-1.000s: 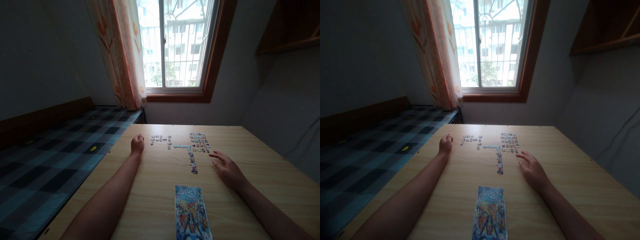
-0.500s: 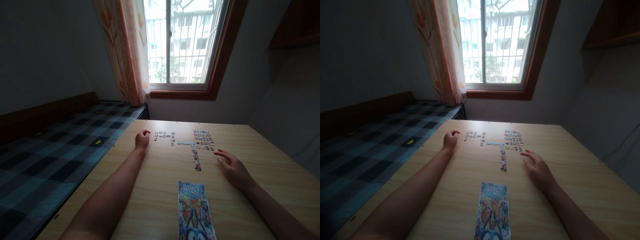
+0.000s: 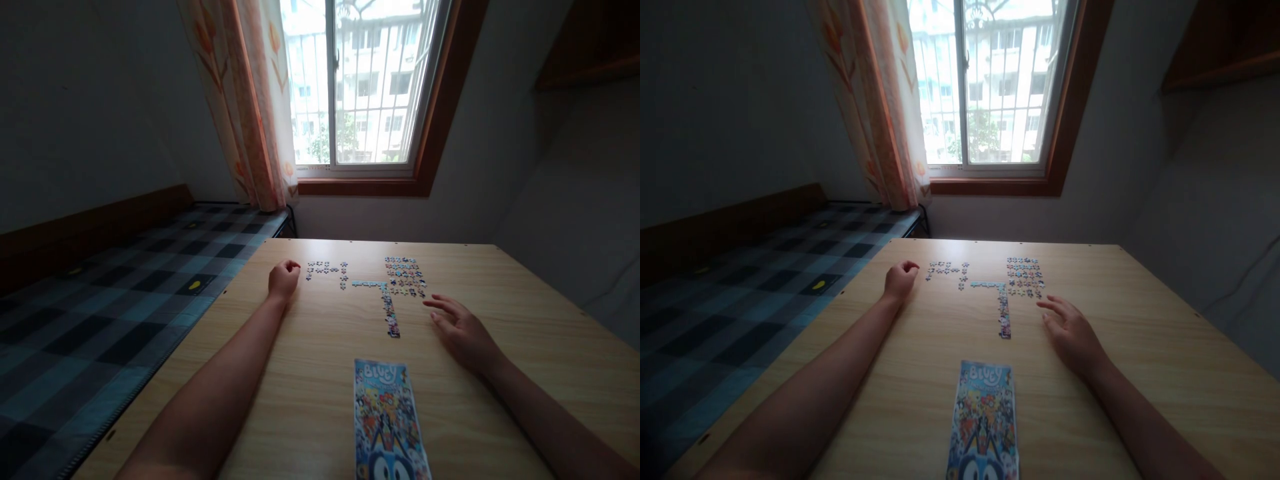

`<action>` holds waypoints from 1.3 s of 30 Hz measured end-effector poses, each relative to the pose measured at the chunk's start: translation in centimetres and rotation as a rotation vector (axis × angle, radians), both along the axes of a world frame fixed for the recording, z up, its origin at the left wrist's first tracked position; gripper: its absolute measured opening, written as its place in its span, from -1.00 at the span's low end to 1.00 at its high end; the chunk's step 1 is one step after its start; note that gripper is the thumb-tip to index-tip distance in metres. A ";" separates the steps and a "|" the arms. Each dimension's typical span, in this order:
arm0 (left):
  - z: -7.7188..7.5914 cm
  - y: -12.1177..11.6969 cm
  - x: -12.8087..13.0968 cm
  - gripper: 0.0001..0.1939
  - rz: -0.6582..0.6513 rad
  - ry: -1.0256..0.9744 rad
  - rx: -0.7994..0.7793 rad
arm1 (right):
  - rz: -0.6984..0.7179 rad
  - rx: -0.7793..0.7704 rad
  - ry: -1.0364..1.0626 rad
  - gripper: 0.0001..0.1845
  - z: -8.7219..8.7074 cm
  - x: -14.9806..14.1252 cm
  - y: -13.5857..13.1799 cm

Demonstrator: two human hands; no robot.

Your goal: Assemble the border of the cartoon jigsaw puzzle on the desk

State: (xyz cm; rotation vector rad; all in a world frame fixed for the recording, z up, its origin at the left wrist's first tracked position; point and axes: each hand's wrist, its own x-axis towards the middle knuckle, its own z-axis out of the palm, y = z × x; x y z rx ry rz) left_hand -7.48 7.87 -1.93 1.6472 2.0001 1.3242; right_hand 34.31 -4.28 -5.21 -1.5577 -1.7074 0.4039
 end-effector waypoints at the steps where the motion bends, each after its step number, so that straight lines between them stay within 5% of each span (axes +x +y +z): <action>1: 0.0 0.0 0.0 -0.83 -0.005 0.004 0.000 | 0.001 0.001 -0.002 -0.61 0.0 0.0 0.0; 39: 0.2 0.3 0.1 -0.65 -0.029 0.289 -0.197 | 0.017 -0.005 0.029 -0.58 -0.3 -0.3 0.5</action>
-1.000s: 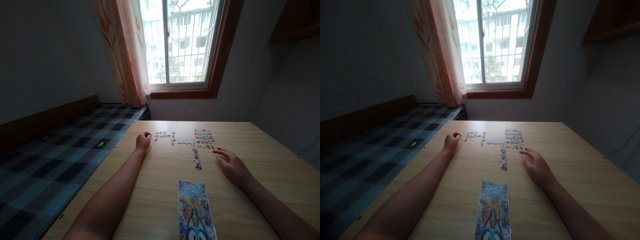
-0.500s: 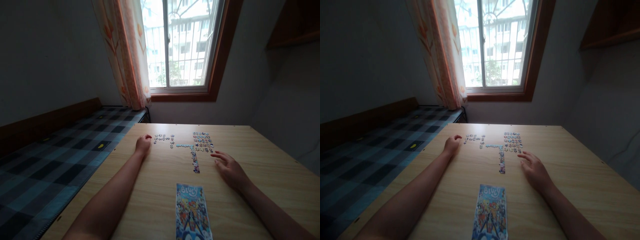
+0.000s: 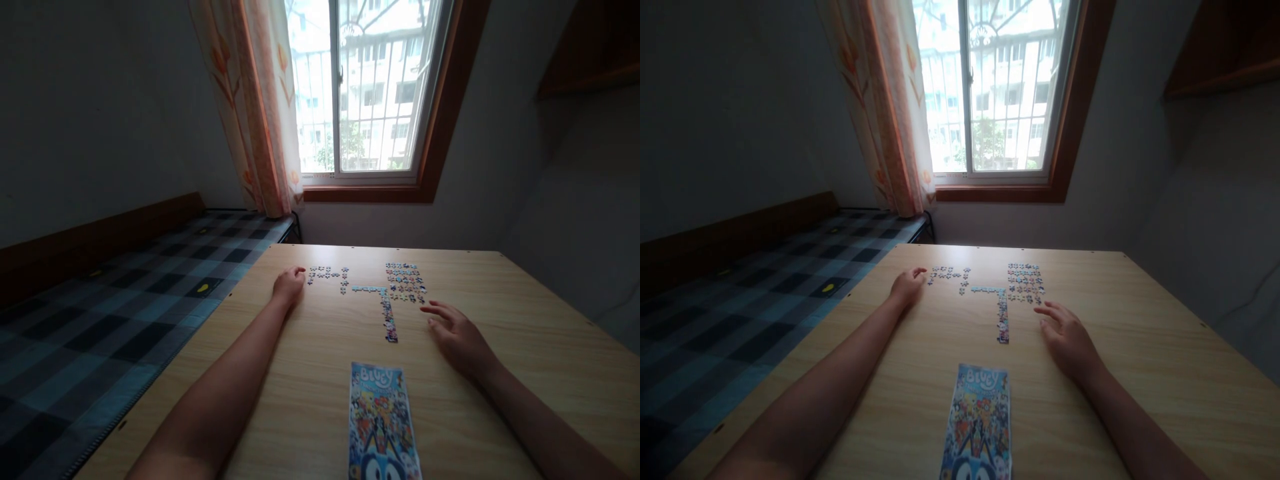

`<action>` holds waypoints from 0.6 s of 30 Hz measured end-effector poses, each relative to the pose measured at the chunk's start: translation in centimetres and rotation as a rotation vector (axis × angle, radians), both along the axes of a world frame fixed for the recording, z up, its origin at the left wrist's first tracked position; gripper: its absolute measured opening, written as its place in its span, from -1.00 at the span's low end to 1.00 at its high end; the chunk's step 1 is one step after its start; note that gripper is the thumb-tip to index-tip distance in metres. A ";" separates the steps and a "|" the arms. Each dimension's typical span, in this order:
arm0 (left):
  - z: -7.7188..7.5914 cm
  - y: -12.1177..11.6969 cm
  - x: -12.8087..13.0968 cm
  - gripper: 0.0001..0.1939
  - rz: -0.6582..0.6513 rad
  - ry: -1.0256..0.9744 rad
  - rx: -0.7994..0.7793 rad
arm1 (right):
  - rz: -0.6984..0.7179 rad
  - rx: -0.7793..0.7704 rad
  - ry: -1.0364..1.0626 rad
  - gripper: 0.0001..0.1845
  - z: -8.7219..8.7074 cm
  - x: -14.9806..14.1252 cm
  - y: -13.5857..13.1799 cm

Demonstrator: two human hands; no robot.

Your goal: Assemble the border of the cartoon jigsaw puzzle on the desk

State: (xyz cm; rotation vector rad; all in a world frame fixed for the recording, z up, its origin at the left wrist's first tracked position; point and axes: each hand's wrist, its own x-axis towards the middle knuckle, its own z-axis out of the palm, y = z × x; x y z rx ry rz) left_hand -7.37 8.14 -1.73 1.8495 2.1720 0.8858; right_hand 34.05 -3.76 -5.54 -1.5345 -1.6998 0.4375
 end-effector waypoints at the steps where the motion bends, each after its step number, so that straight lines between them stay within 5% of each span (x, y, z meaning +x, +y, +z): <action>1: 0.0 0.0 0.0 -0.65 0.000 0.006 -0.003 | 0.000 0.002 0.001 -0.59 0.0 0.0 0.0; 8: -0.2 1.3 -0.5 -0.61 0.024 0.060 -0.025 | -0.008 0.014 0.006 -0.59 -0.1 0.1 0.2; 18: -1.2 4.6 -1.8 -0.59 -0.130 0.210 -0.035 | 0.000 0.030 0.045 -0.60 0.0 0.1 -0.1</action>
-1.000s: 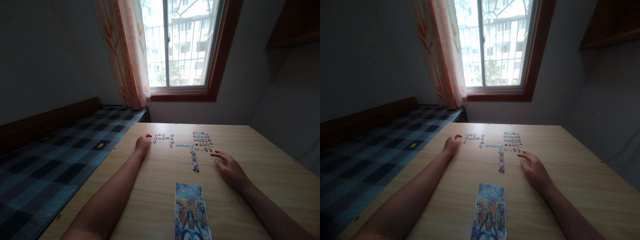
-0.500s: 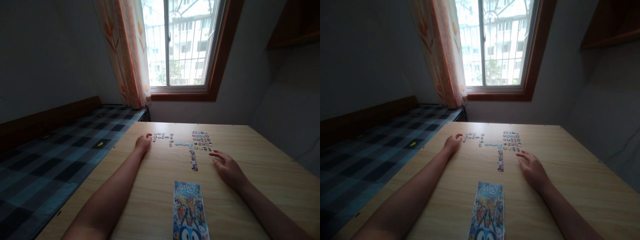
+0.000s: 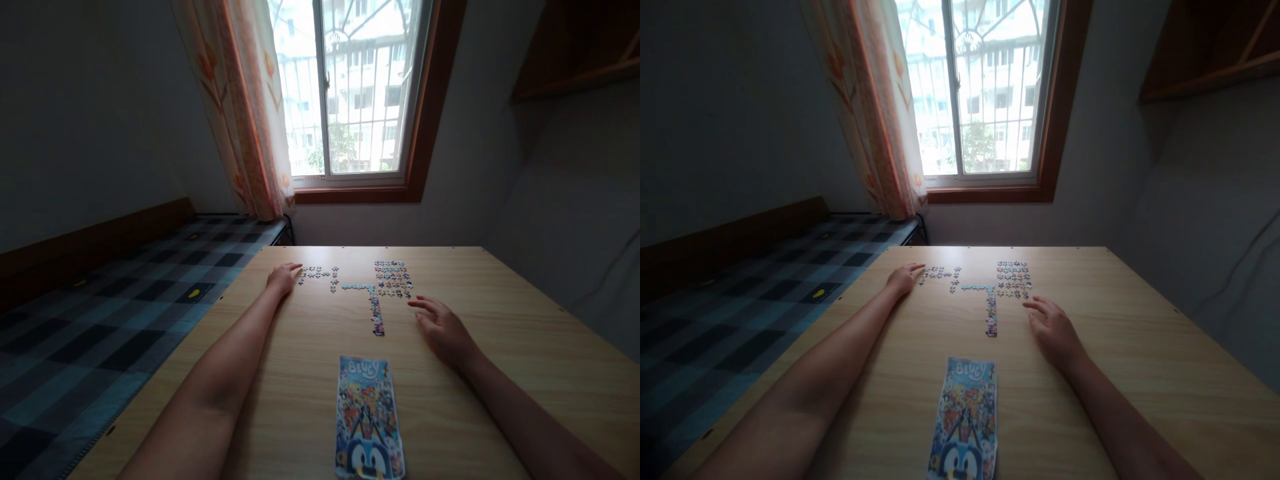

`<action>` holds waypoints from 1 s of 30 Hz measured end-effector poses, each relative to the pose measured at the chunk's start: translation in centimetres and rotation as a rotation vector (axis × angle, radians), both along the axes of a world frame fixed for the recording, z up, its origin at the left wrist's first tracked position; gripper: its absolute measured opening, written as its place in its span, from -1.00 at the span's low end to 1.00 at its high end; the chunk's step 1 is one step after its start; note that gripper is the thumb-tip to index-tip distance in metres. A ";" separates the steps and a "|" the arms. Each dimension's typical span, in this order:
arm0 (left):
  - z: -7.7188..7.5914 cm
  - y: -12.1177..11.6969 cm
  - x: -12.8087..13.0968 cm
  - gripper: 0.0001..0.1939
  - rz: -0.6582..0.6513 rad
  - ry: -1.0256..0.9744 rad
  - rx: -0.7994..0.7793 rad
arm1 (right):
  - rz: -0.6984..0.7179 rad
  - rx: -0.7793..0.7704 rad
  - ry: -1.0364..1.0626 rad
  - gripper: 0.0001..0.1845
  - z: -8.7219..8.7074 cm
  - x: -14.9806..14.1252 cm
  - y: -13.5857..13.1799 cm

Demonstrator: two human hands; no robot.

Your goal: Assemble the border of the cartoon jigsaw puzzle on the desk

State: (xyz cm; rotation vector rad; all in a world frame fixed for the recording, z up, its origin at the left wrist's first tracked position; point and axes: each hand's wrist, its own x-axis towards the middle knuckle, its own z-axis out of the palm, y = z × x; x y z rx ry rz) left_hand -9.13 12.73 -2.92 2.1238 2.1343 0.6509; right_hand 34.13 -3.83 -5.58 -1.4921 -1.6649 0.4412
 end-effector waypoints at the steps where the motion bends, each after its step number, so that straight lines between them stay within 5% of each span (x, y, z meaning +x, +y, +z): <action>1: -0.1 0.2 -0.2 -0.58 -0.009 0.007 -0.003 | -0.002 0.007 0.009 -0.60 0.0 0.0 -0.1; 30: -0.6 1.0 -1.0 -0.61 -0.020 -0.058 0.036 | -0.070 0.055 0.195 -0.68 0.2 0.1 -0.3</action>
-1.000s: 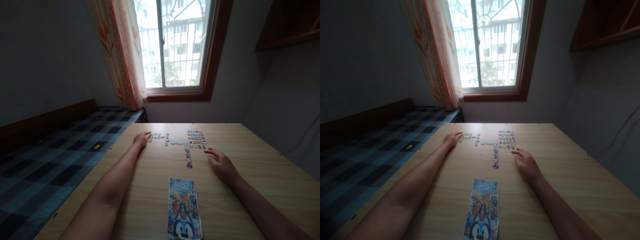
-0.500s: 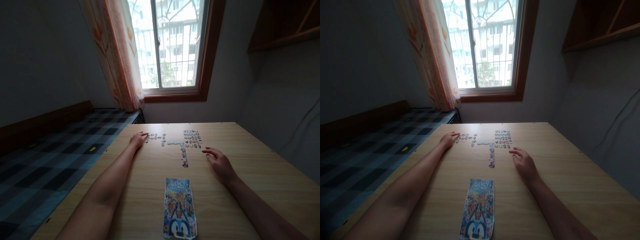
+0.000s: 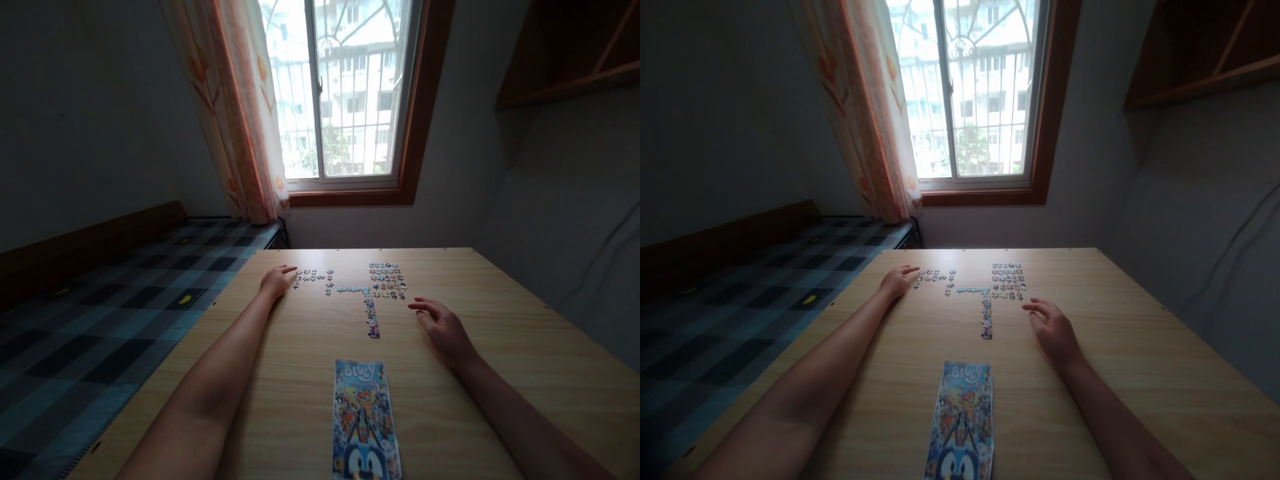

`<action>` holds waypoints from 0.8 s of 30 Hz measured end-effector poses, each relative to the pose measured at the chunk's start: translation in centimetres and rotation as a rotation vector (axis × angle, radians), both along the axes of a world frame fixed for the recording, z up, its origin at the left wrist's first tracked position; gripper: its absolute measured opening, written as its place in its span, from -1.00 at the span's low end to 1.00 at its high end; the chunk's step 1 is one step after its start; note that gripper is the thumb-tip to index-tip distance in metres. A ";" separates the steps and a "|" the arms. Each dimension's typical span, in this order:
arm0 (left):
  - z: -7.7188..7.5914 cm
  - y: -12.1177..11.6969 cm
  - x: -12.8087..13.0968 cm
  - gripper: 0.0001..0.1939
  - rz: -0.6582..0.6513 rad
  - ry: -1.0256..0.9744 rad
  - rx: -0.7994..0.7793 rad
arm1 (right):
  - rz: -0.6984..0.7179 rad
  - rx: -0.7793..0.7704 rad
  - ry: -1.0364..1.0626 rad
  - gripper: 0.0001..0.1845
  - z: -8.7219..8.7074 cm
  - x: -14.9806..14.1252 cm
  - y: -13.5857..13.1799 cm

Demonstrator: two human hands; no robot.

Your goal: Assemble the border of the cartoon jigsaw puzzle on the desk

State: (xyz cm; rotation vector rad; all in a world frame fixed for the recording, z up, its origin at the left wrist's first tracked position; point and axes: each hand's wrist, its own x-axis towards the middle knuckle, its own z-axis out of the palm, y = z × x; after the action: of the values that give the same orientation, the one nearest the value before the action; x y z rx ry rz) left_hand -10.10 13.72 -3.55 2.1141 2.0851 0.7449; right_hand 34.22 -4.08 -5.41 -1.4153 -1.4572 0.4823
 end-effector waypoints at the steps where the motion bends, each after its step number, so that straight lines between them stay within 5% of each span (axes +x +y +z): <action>1: 0.0 -0.1 0.0 -0.61 0.000 -0.007 0.003 | -0.003 -0.007 0.010 -0.69 0.0 0.0 0.2; 24: 0.6 -0.9 0.3 -0.60 0.019 -0.071 0.010 | 0.022 -0.037 0.022 -0.70 0.1 0.0 0.2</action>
State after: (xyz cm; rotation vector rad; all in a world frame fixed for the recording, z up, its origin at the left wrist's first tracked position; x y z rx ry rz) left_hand -9.81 12.79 -2.92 2.0442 2.0720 0.8214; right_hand 34.23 -3.85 -5.33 -1.4207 -1.4542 0.5393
